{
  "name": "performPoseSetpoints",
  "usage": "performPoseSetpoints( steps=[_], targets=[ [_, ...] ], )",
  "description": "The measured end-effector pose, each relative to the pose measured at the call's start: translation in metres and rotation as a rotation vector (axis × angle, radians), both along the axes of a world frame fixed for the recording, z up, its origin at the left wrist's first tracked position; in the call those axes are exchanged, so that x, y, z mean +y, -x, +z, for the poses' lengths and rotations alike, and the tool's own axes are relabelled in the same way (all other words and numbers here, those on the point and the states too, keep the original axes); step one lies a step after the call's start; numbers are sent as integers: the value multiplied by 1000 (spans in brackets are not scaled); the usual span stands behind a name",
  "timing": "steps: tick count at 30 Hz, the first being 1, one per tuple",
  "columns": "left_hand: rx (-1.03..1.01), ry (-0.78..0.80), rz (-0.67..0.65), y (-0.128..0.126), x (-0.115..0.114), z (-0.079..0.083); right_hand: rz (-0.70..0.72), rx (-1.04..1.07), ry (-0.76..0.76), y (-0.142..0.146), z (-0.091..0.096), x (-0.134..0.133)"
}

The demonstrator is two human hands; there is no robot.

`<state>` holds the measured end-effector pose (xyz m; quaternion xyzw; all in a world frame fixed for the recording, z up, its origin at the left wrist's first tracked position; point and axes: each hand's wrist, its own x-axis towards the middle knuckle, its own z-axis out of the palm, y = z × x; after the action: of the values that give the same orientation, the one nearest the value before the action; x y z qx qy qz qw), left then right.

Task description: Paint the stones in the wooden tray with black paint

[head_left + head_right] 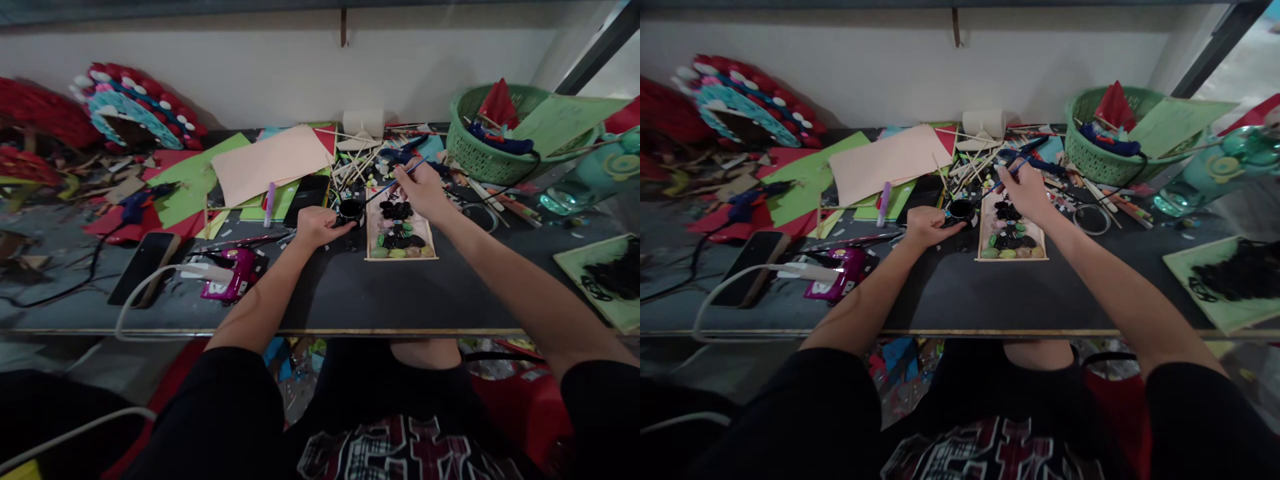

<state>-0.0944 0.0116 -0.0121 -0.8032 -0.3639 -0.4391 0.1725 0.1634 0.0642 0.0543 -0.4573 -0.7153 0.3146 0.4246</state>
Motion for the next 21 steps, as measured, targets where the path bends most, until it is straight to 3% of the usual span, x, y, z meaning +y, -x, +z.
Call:
performPoseSetpoints(
  steps=[4,8,13,21],
  targets=[
    [2,69,19,1,1,-2,-51,0,2,-6,3,3],
    [8,66,16,2,1,-3,-58,138,-24,-9,3,11],
    [16,98,34,1,1,-3,-36,199,-77,3,3,7],
    [16,105,17,1,-1,0,-81,186,-3,14,-9,-1]
  ],
)
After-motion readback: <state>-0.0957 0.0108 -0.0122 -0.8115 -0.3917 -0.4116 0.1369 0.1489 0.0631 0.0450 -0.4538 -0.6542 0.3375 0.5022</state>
